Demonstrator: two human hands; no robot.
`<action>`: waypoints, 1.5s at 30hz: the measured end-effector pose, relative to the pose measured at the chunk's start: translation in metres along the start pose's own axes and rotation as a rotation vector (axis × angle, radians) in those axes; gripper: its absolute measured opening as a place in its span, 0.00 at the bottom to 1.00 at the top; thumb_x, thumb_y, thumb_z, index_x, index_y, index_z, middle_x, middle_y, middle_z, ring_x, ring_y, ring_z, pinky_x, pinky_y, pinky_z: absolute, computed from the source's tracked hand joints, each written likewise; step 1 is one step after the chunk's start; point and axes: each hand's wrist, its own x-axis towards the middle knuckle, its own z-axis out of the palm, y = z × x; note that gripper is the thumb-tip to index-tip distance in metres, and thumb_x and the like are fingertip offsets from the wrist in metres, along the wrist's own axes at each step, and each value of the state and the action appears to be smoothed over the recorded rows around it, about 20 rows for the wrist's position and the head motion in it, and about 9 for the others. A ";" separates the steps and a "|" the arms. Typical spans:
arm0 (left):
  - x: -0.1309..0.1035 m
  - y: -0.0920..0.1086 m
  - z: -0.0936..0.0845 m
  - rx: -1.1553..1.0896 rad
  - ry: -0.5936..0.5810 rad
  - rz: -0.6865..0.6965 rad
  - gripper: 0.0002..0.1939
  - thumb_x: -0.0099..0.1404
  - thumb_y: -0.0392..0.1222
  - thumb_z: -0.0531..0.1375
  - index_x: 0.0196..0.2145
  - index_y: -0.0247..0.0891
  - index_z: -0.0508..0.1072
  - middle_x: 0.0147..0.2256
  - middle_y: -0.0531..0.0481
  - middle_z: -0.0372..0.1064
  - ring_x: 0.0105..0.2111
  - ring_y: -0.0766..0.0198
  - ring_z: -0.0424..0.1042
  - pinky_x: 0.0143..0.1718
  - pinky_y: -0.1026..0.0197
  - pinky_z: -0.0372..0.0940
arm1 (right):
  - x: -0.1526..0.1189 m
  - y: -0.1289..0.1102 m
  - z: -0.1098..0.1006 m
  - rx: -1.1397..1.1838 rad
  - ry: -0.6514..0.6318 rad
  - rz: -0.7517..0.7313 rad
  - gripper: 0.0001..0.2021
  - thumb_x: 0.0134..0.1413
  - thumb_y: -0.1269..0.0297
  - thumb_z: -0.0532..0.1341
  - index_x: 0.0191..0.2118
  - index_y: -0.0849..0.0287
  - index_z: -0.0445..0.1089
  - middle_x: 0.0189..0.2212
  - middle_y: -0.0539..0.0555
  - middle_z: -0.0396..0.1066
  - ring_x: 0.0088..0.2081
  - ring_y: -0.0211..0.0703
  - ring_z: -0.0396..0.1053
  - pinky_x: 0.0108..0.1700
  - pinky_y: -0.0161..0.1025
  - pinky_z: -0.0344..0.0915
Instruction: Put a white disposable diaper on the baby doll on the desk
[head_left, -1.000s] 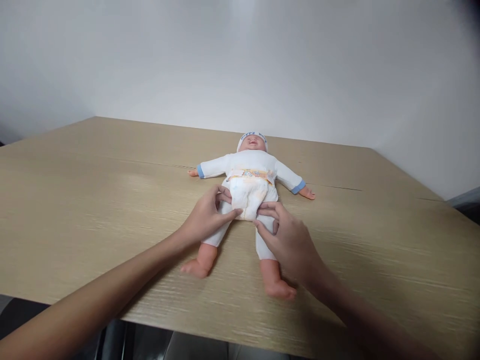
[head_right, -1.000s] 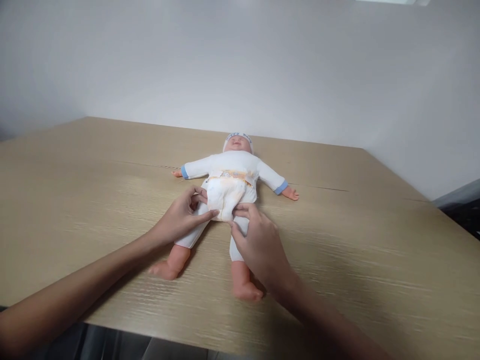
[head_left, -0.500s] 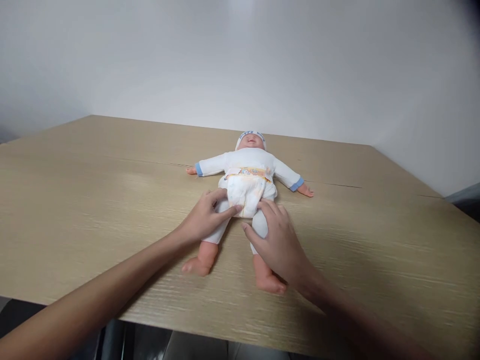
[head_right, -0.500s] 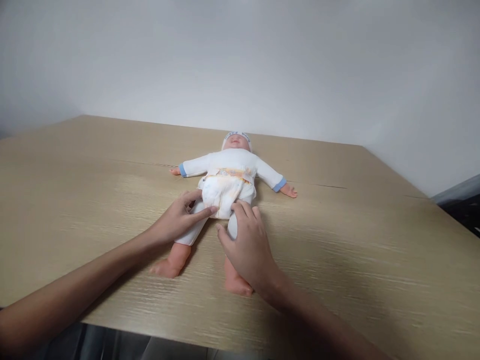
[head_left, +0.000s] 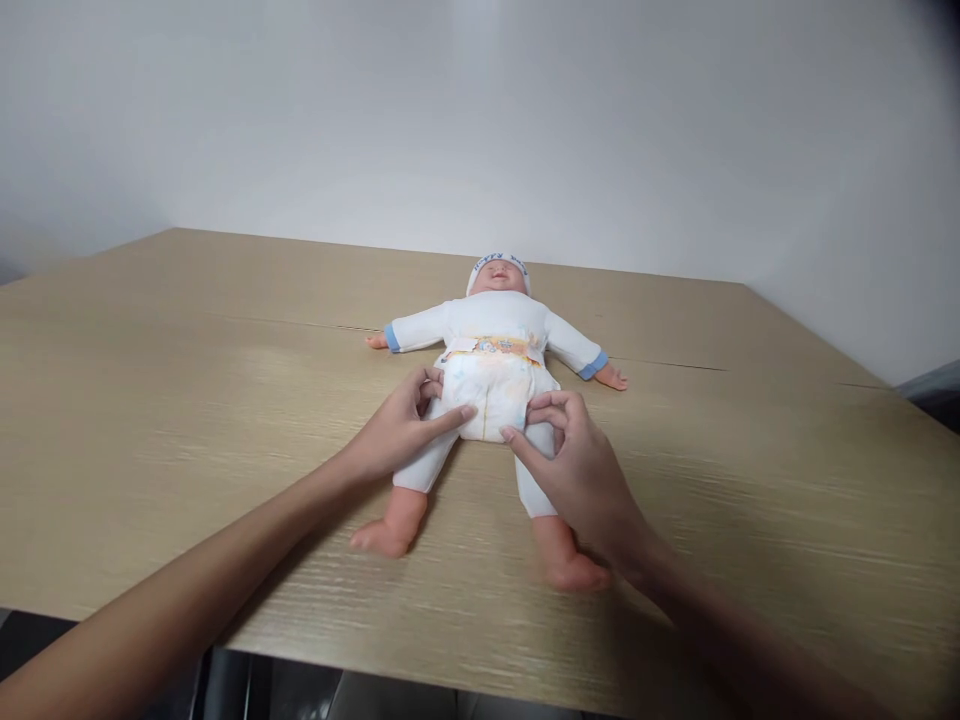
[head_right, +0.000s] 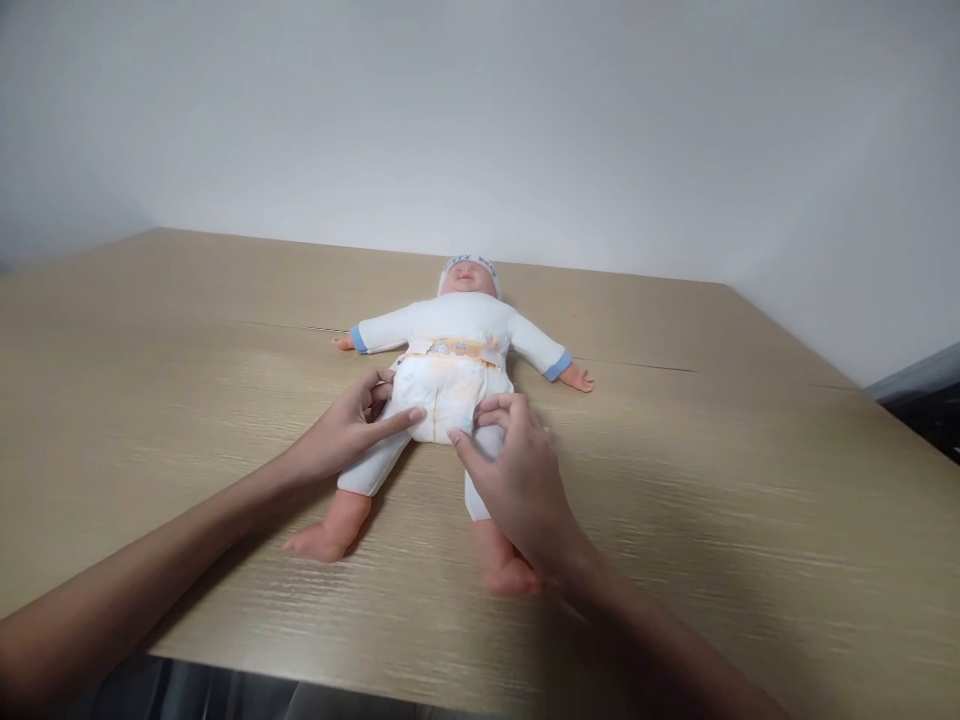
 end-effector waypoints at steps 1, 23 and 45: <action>-0.001 -0.001 -0.001 0.041 0.008 -0.002 0.23 0.66 0.54 0.71 0.51 0.40 0.71 0.45 0.44 0.79 0.46 0.52 0.77 0.46 0.50 0.72 | 0.000 0.001 -0.003 -0.031 0.003 -0.007 0.18 0.58 0.50 0.71 0.45 0.52 0.67 0.45 0.56 0.82 0.48 0.57 0.77 0.51 0.52 0.67; -0.012 0.017 -0.005 0.484 -0.023 0.070 0.21 0.69 0.60 0.66 0.30 0.39 0.74 0.28 0.52 0.68 0.30 0.60 0.63 0.33 0.57 0.55 | -0.004 0.008 -0.006 -0.292 0.003 -0.129 0.13 0.62 0.45 0.68 0.43 0.47 0.81 0.38 0.52 0.85 0.43 0.59 0.75 0.52 0.57 0.61; -0.003 0.004 -0.009 -0.389 -0.151 -0.244 0.24 0.68 0.63 0.69 0.47 0.40 0.84 0.48 0.42 0.82 0.45 0.53 0.78 0.48 0.54 0.70 | 0.018 0.020 -0.009 0.295 -0.236 0.198 0.23 0.57 0.37 0.70 0.38 0.55 0.74 0.29 0.47 0.67 0.32 0.41 0.61 0.34 0.39 0.54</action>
